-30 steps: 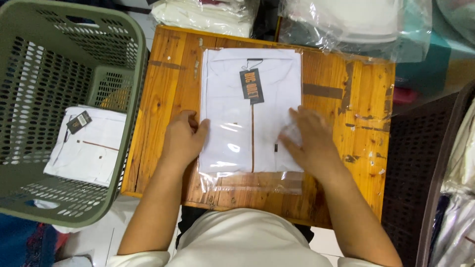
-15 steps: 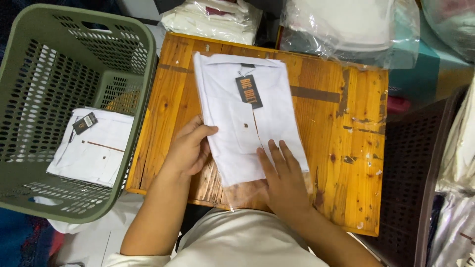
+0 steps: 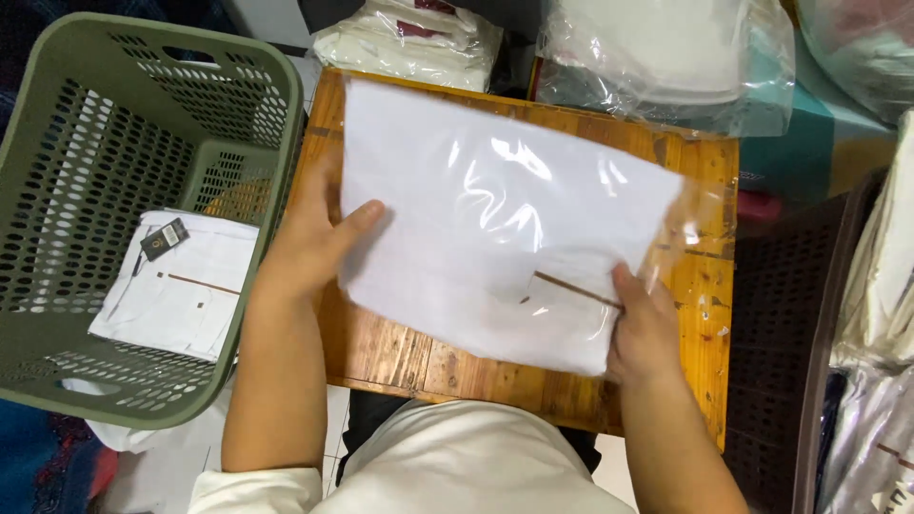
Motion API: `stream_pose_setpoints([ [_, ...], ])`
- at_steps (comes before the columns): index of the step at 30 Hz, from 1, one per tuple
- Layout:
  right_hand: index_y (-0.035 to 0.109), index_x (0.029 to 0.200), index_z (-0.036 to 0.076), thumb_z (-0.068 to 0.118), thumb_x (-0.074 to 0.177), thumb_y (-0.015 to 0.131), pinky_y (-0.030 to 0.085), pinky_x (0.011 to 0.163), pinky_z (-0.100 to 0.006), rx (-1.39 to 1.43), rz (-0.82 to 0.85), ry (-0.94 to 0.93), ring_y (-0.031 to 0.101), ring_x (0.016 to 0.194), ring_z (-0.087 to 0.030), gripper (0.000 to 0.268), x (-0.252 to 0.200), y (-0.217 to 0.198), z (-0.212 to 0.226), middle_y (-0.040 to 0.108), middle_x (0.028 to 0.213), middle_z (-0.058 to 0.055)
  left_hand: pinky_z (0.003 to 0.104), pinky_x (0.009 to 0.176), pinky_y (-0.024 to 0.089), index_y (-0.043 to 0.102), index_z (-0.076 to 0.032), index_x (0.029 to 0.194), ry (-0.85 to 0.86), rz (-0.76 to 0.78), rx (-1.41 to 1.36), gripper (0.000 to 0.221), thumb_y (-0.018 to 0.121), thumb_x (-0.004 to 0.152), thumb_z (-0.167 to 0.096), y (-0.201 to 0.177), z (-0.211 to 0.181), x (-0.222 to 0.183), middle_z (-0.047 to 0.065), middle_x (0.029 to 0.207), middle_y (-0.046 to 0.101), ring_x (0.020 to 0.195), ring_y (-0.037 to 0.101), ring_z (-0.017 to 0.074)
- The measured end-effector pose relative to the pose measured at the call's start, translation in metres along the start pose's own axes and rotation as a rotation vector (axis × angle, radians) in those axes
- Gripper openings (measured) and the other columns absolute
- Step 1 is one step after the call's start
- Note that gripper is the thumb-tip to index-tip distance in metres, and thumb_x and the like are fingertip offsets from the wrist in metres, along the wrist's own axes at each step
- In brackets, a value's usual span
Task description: Packaging folded white shirts into clear plastic bags and placing them in a basket.
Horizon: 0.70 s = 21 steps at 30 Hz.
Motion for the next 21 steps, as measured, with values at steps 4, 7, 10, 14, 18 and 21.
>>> stream_pose_setpoints([
  [4,0.068,0.114,0.0,0.021,0.103,0.061,0.059,0.078,-0.043,-0.001,0.141,-0.026,0.073,0.086,-0.025,0.025,0.033,-0.012,-0.023,0.075,0.098,-0.017,0.035,0.075,0.058,0.054,0.006,0.133,-0.302,0.159,-0.505,0.057,0.078,0.087,-0.017,0.032,0.047,0.012,0.016,0.104,0.068,0.09,0.068,0.0259],
  [7,0.068,0.111,-0.001,0.024,0.103,0.064,0.057,0.079,-0.043,-0.158,0.144,0.001,0.07,0.088,-0.023,0.027,0.04,-0.014,-0.021,0.071,0.096,-0.013,0.04,0.076,0.058,0.06,0.0,0.128,-0.392,0.171,-0.23,0.051,0.081,0.086,-0.02,0.042,0.046,0.012,0.018,0.106,0.073,0.093,0.07,0.028],
  [10,0.068,0.12,0.001,0.025,0.105,0.063,0.052,0.091,-0.045,-0.482,0.13,-0.138,0.065,0.104,-0.028,0.029,0.05,-0.019,-0.014,0.068,0.107,-0.015,0.049,0.09,0.054,0.06,-0.001,0.133,-0.378,0.152,0.044,0.061,0.082,0.085,-0.031,0.051,0.044,0.012,0.022,0.12,0.068,0.111,0.067,0.036],
  [14,0.056,0.141,-0.005,0.007,0.107,0.057,0.043,0.106,-0.051,-0.763,-0.077,-0.502,0.055,0.122,-0.039,0.036,0.044,-0.027,-0.002,0.056,0.123,-0.025,0.067,0.113,0.027,0.037,0.005,0.155,-0.02,0.055,0.467,0.095,0.084,0.079,-0.028,0.061,0.0,-0.003,0.033,0.157,0.024,0.141,0.027,0.0569],
  [18,0.069,0.127,0.001,0.02,0.104,0.06,0.047,0.101,-0.055,-0.917,0.027,-0.288,0.061,0.118,-0.046,0.031,0.029,-0.019,0.0,0.068,0.116,-0.027,0.062,0.117,0.017,0.049,-0.003,0.152,0.251,0.281,0.628,0.089,0.076,0.085,-0.055,0.113,-0.028,-0.008,0.031,0.163,0.023,0.149,0.018,0.0544],
  [21,0.068,0.135,0.019,0.039,0.098,0.065,0.05,0.101,-0.047,-1.017,0.081,-0.108,0.065,0.119,-0.027,0.042,0.04,-0.025,-0.013,0.073,0.121,-0.006,0.068,0.119,0.011,0.037,-0.014,0.159,0.426,0.629,0.603,0.094,0.066,0.086,-0.067,0.138,-0.056,-0.008,0.021,0.171,0.01,0.155,0.005,0.0482],
])
Point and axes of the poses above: each hand's wrist, its own x-axis towards the middle knuckle, its own y-axis out of the palm, z = x × y, the point moved 1 cm from there along x, towards the middle knuckle
